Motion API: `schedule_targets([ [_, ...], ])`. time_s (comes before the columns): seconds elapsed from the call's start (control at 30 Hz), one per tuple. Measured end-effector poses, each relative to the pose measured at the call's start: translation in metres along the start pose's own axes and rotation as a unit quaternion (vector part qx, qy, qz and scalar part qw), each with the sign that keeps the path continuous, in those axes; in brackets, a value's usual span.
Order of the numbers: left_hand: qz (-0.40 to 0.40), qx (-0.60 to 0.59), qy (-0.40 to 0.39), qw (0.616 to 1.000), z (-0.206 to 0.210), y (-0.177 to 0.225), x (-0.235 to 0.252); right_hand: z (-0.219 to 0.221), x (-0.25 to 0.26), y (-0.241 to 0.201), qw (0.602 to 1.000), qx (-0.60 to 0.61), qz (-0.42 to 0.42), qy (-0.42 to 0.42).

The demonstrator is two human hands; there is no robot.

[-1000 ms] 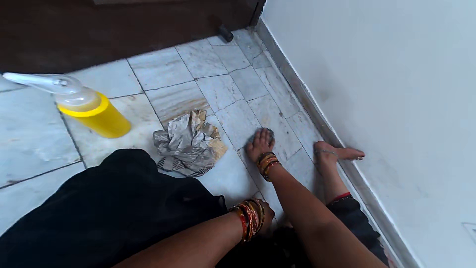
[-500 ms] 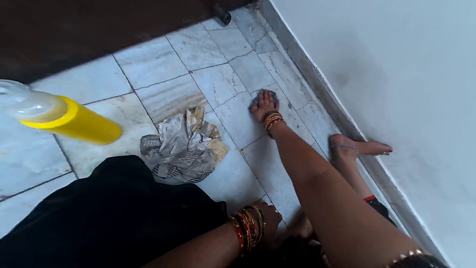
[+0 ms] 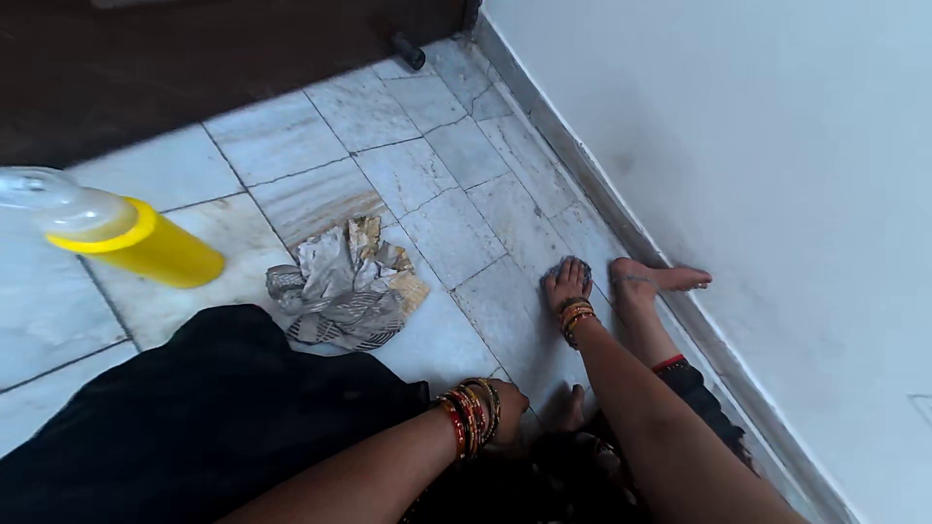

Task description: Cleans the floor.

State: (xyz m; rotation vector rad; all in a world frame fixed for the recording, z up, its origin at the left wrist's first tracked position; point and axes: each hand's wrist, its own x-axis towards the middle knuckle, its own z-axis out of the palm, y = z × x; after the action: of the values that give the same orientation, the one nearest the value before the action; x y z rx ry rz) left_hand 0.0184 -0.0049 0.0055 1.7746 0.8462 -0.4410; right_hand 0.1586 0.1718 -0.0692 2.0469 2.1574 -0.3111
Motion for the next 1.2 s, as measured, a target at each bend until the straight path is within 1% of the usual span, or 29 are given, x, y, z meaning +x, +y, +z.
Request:
schedule_targets([
  [0.07,0.005,0.010,0.008,1.000,0.001,0.000,-0.001,0.011,-0.013,0.005,0.999,-0.022,-0.007,-0.025],
  [0.13,0.000,0.026,0.009,1.000,0.000,0.002,-0.003,0.018,-0.035,0.000,0.999,-0.027,-0.032,-0.034],
  [0.2,-0.011,0.048,0.006,0.999,-0.001,0.004,-0.005,0.020,-0.058,-0.013,0.996,-0.024,-0.067,-0.045],
  [0.27,-0.018,0.059,0.003,0.998,-0.002,0.005,-0.005,0.025,-0.079,-0.027,0.991,-0.026,-0.121,-0.041],
  [0.33,-0.022,0.068,0.002,0.997,0.000,0.006,-0.005,0.025,-0.096,-0.045,0.985,-0.030,-0.161,-0.056],
  [0.4,-0.026,0.072,-0.004,0.997,0.001,0.008,-0.006,0.026,-0.105,-0.056,0.979,-0.036,-0.185,-0.071],
  [0.47,-0.024,0.069,-0.001,0.997,0.003,0.007,-0.005,0.031,-0.102,-0.053,0.978,-0.027,-0.197,-0.063],
  [0.53,-0.024,0.062,-0.001,0.998,0.004,0.005,-0.003,0.040,-0.091,-0.039,0.983,-0.002,-0.185,-0.016],
  [0.6,-0.025,0.053,0.000,0.998,0.005,0.002,-0.001,0.042,-0.071,-0.025,0.992,0.016,-0.123,0.013],
  [0.67,-0.026,0.048,-0.003,0.999,0.004,0.001,-0.001,0.037,-0.045,-0.012,0.997,0.028,-0.069,0.018],
  [0.8,-0.023,0.026,-0.011,0.999,0.002,0.001,0.001,0.020,0.007,0.008,1.000,0.024,-0.001,0.009],
  [0.87,-0.020,0.012,-0.014,1.000,0.000,0.000,0.002,0.014,0.029,0.009,0.999,0.024,0.026,0.011],
  [0.93,-0.014,0.002,-0.012,1.000,-0.001,0.000,0.003,0.002,0.043,-0.003,0.997,0.046,0.041,0.035],
  [0.97,-0.010,-0.004,-0.011,1.000,-0.001,0.001,0.003,-0.021,0.044,-0.018,0.997,0.045,0.056,-0.010],
  [1.0,-0.006,-0.010,-0.010,1.000,0.000,0.001,0.004,-0.057,0.045,-0.039,0.989,0.011,0.082,-0.125],
  [1.03,-0.003,-0.014,-0.007,1.000,0.001,0.002,0.004,-0.071,0.051,-0.056,0.983,-0.005,0.081,-0.166],
  [1.07,-0.001,-0.015,-0.010,1.000,0.001,0.002,0.003,-0.060,0.061,-0.065,0.991,0.006,0.048,-0.123],
  [1.1,0.002,-0.014,-0.014,1.000,0.001,0.002,0.003,-0.032,0.077,-0.069,0.999,0.033,-0.005,-0.027],
  [1.13,0.003,-0.014,-0.018,1.000,0.000,0.003,0.003,-0.015,0.091,-0.080,0.998,0.037,-0.048,0.012],
  [1.2,0.006,-0.018,-0.019,1.000,-0.001,0.001,0.003,-0.014,0.106,-0.112,0.994,0.013,-0.109,-0.016],
])
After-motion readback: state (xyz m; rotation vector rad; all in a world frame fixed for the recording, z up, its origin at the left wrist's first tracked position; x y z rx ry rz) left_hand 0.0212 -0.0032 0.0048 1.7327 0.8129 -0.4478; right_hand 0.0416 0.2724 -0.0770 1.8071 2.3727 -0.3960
